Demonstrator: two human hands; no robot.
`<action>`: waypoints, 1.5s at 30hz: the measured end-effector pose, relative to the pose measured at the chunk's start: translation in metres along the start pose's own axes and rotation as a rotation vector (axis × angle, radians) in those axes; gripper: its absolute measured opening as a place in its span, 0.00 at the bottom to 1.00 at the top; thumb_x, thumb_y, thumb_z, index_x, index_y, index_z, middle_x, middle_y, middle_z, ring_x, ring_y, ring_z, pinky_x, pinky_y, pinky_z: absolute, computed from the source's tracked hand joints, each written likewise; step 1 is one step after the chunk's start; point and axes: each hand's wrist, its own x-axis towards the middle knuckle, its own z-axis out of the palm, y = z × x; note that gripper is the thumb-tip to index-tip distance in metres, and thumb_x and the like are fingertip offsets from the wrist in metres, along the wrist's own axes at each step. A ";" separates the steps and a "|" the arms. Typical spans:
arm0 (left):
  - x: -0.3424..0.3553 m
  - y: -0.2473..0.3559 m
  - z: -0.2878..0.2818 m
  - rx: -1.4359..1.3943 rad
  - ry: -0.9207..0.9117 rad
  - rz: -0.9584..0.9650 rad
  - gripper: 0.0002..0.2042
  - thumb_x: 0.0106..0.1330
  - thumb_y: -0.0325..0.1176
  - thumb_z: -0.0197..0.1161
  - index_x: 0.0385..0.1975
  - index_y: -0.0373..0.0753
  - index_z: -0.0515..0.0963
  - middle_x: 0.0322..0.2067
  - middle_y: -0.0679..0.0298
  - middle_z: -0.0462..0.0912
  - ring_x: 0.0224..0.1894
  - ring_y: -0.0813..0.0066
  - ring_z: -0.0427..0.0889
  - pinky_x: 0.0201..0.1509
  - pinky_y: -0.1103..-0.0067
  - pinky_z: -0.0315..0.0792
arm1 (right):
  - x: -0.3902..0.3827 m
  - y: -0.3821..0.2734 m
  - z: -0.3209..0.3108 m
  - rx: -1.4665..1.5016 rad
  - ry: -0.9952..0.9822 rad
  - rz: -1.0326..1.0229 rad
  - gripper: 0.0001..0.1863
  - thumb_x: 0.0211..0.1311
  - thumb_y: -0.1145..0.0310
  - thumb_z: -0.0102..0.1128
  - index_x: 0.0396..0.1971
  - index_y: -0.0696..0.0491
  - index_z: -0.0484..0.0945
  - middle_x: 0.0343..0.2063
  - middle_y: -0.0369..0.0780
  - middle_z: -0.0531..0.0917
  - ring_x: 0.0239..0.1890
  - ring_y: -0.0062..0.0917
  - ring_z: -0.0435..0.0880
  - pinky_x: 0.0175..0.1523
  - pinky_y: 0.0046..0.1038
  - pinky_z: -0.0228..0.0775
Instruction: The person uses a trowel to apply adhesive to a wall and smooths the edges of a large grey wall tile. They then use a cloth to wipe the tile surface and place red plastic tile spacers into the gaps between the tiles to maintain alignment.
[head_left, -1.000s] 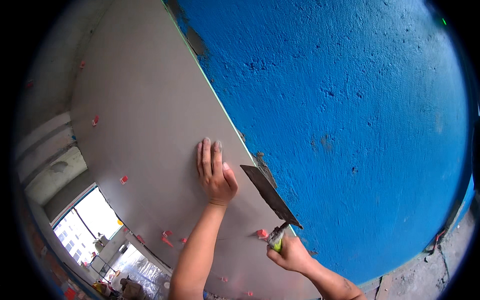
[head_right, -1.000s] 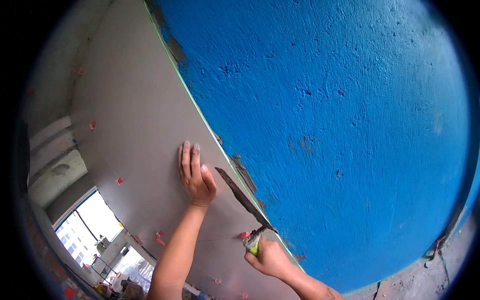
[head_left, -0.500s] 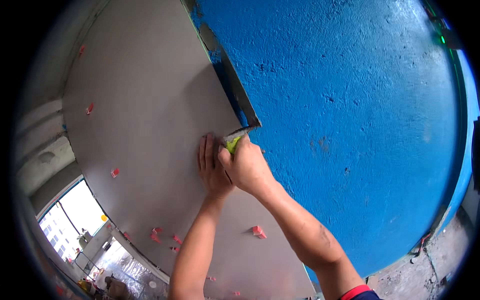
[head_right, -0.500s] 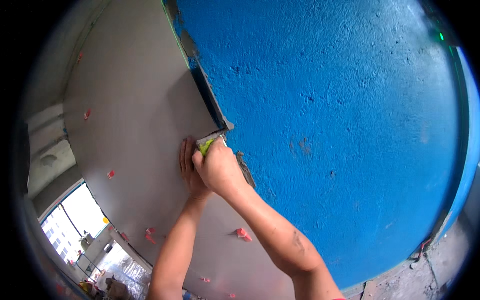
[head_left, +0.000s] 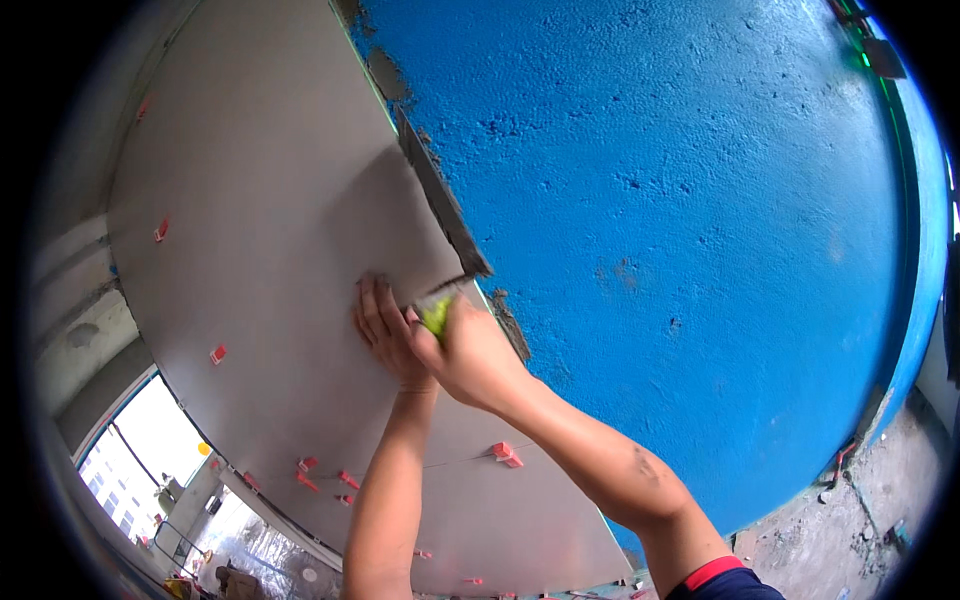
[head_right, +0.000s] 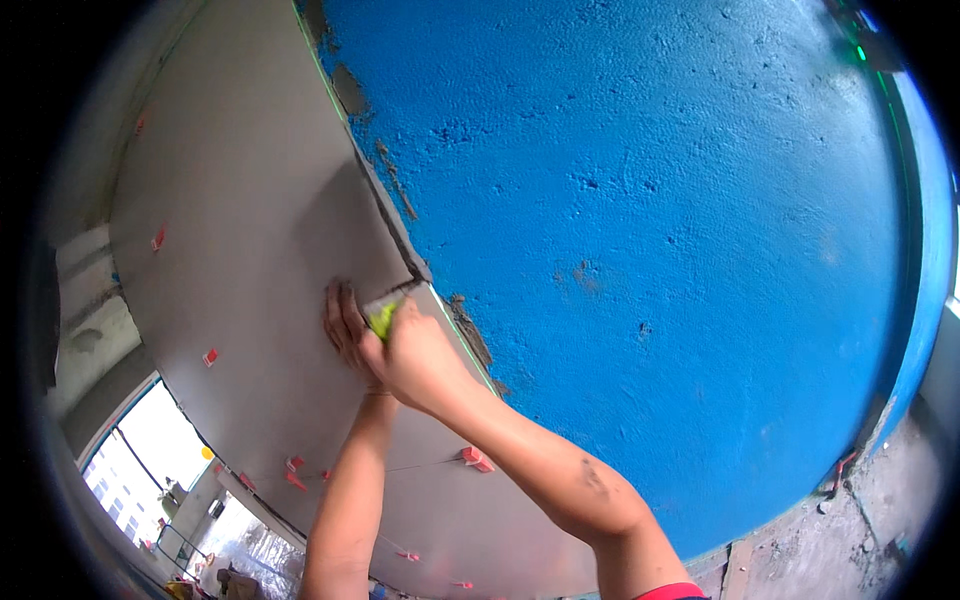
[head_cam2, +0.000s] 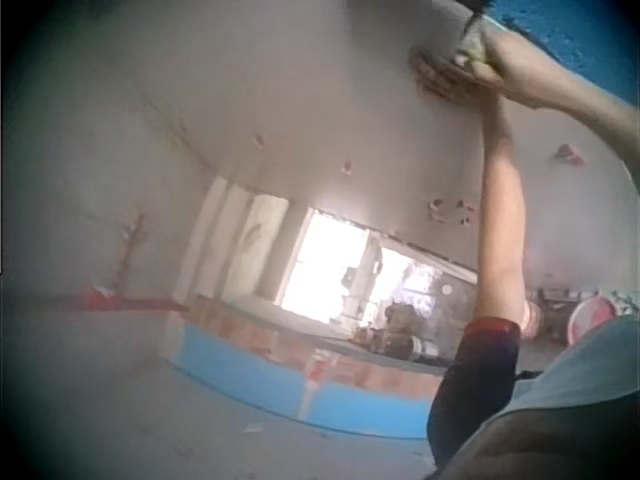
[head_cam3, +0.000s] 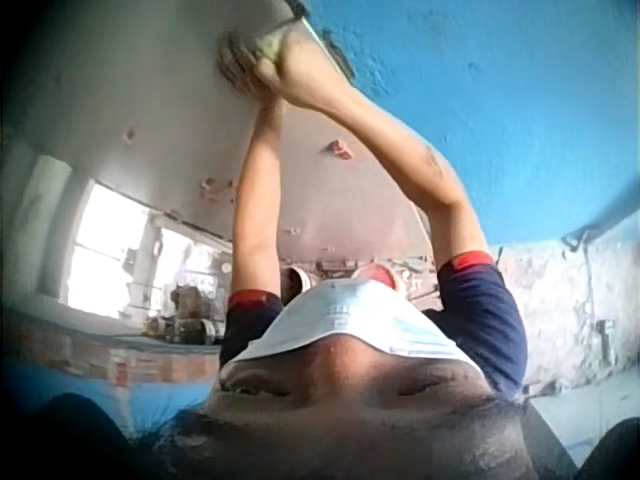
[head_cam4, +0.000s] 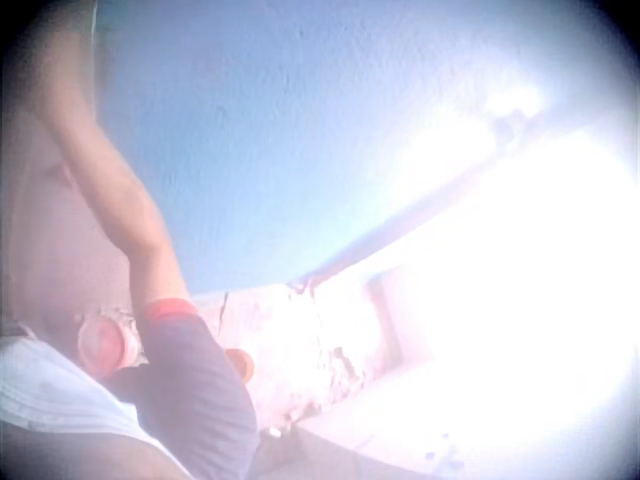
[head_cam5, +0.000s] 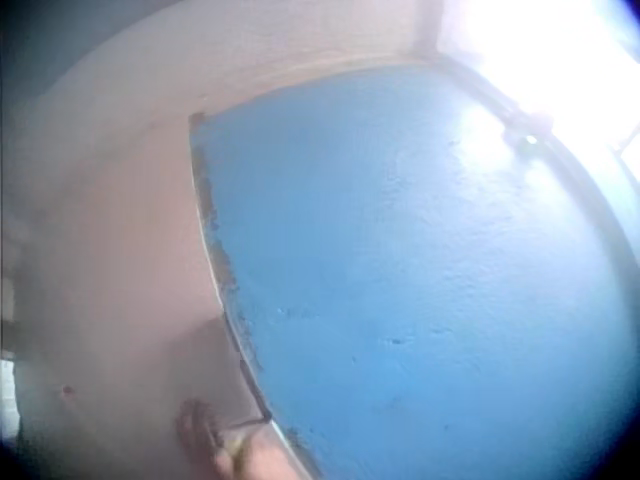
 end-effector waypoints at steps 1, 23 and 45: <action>-0.003 -0.006 -0.002 0.012 0.007 0.012 0.24 0.72 0.44 0.42 0.58 0.30 0.67 0.61 0.48 0.66 0.65 0.48 0.65 0.67 0.54 0.58 | -0.010 0.004 -0.004 -0.042 0.001 -0.033 0.23 0.63 0.58 0.56 0.34 0.69 0.69 0.20 0.56 0.80 0.21 0.44 0.83 0.27 0.37 0.75; 0.001 -0.003 -0.004 -0.010 0.010 0.049 0.23 0.71 0.40 0.46 0.59 0.29 0.67 0.61 0.46 0.66 0.64 0.44 0.65 0.67 0.56 0.62 | 0.003 0.004 0.009 -0.041 -0.019 0.040 0.21 0.61 0.60 0.56 0.31 0.69 0.72 0.23 0.58 0.80 0.28 0.51 0.82 0.36 0.42 0.76; 0.015 0.014 -0.016 -0.129 0.010 0.023 0.23 0.66 0.31 0.43 0.58 0.25 0.67 0.61 0.43 0.65 0.65 0.41 0.63 0.68 0.54 0.58 | -0.243 0.198 -0.062 -0.431 -0.275 0.329 0.17 0.54 0.61 0.61 0.31 0.61 0.71 0.21 0.53 0.80 0.26 0.52 0.82 0.32 0.46 0.76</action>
